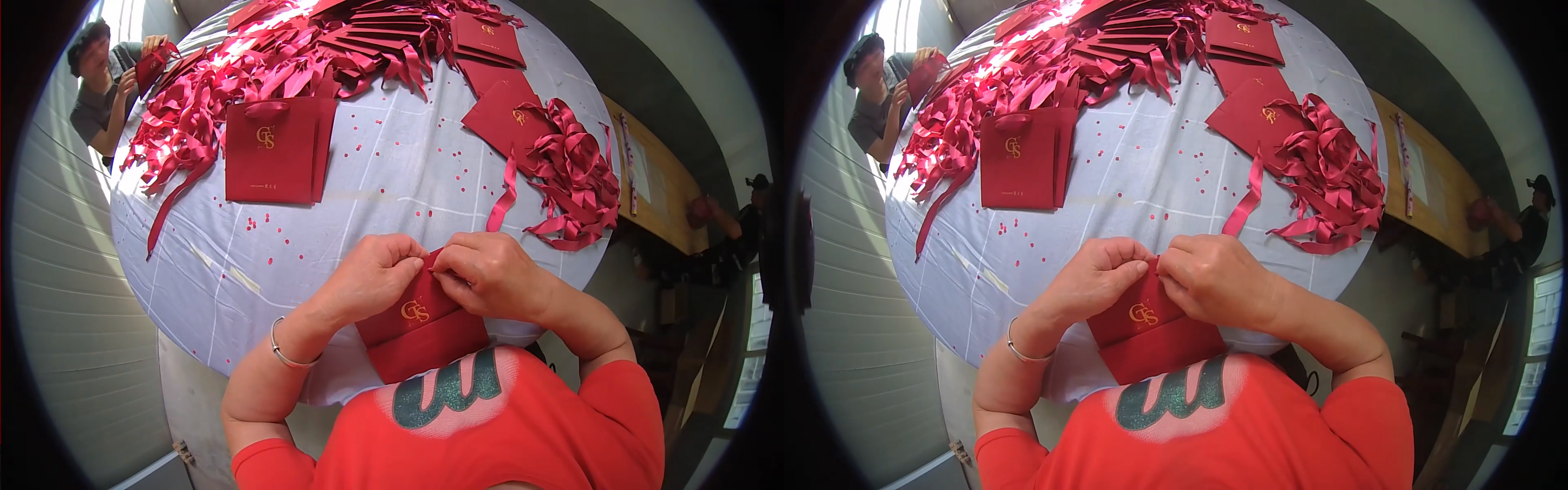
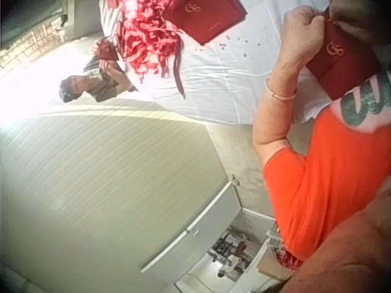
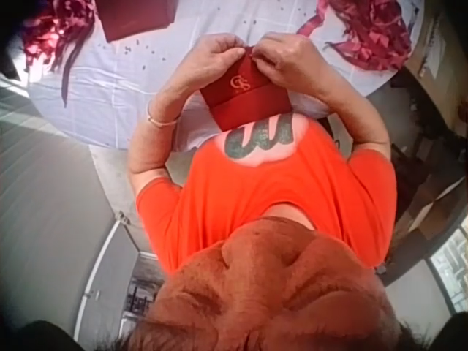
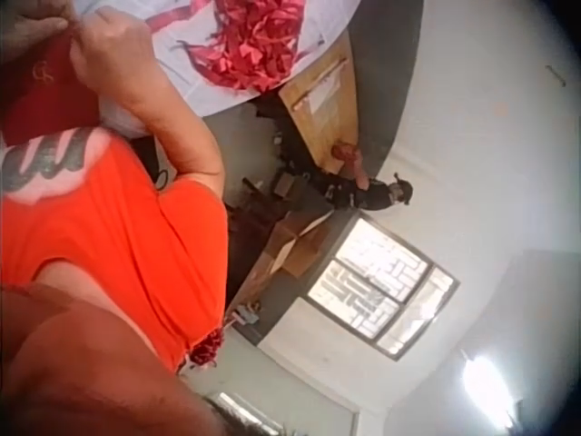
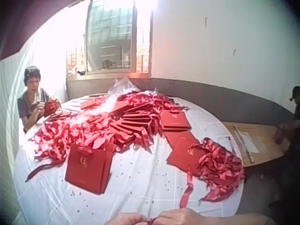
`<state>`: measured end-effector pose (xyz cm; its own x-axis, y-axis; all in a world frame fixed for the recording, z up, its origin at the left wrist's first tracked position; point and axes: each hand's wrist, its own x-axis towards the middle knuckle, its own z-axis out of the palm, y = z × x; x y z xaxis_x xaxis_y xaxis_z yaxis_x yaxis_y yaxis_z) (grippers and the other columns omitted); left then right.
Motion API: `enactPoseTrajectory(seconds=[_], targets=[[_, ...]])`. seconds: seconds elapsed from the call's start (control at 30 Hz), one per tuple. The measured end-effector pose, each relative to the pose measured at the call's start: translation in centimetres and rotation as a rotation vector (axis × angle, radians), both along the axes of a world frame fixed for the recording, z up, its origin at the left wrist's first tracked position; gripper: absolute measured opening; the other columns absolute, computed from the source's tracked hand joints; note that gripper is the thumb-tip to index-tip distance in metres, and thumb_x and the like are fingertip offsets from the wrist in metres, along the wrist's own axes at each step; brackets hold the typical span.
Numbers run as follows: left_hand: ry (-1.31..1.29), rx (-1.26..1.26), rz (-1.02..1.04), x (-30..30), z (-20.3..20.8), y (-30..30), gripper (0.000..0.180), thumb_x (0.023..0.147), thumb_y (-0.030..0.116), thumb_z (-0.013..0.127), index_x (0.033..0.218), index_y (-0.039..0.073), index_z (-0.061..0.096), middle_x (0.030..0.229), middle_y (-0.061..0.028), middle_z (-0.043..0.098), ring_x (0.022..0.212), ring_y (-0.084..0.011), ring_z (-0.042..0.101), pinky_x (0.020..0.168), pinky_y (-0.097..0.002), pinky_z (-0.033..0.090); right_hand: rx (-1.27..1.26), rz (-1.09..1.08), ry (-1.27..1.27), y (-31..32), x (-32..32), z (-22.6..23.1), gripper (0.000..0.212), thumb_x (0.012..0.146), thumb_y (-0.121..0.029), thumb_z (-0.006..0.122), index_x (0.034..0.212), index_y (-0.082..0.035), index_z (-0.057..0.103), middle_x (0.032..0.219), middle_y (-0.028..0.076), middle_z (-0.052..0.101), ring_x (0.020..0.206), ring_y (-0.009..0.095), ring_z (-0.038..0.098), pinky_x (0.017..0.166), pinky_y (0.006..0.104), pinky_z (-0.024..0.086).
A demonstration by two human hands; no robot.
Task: The person attaches ribbon handles to paper gift bags by threading ribbons through the bag slots by hand.
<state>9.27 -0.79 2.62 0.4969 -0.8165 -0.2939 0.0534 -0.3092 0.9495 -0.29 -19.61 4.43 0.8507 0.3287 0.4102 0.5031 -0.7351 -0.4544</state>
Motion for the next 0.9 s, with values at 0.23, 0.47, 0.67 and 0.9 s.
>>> enactPoseTrajectory(seconds=[0.23,0.47,0.67,0.9], targets=[[-0.23,-0.058,0.068,-0.7,-0.4,-0.4,0.018,0.089,0.009,0.056,0.094,-0.005,0.067,0.081,-0.0199,0.069,0.074,-0.0239,0.067,0.069,-0.0351,0.052,-0.211,-0.132,0.17,1.6,0.6,0.9,0.011,0.076,-0.006,0.072,0.083,-0.002,0.065,0.076,0.015,0.064,0.066,0.032,0.064,0.059,0.0388,0.052],[-0.308,-0.057,0.092,-0.8,-0.2,-0.3,0.019,0.087,0.011,0.057,0.094,-0.002,0.068,0.083,-0.0221,0.069,0.077,-0.034,0.069,0.071,-0.0407,0.053,0.081,-0.236,0.392,0.7,0.8,1.6,0.019,0.079,-0.019,0.075,0.081,-0.003,0.066,0.073,0.016,0.067,0.069,0.033,0.067,0.061,0.041,0.052],[-0.468,-0.127,0.097,-1.7,0.4,0.0,0.019,0.086,0.015,0.065,0.098,0.001,0.068,0.087,-0.0199,0.069,0.081,-0.0328,0.069,0.072,-0.0384,0.053,0.421,-0.07,0.524,-1.2,1.2,3.6,0.015,0.084,-0.009,0.075,0.092,-0.001,0.065,0.079,0.002,0.063,0.067,0.007,0.058,0.056,0.0232,0.046],[-0.54,-0.12,0.13,-4.0,0.9,-0.4,0.017,0.085,0.019,0.067,0.093,0.004,0.065,0.081,-0.0171,0.069,0.077,-0.0353,0.068,0.067,-0.0409,0.053,0.464,0.048,1.021,-3.0,3.5,3.4,0.011,0.093,-0.008,0.065,0.102,-0.002,0.067,0.087,0.002,0.069,0.071,0.007,0.063,0.057,0.0223,0.051]])
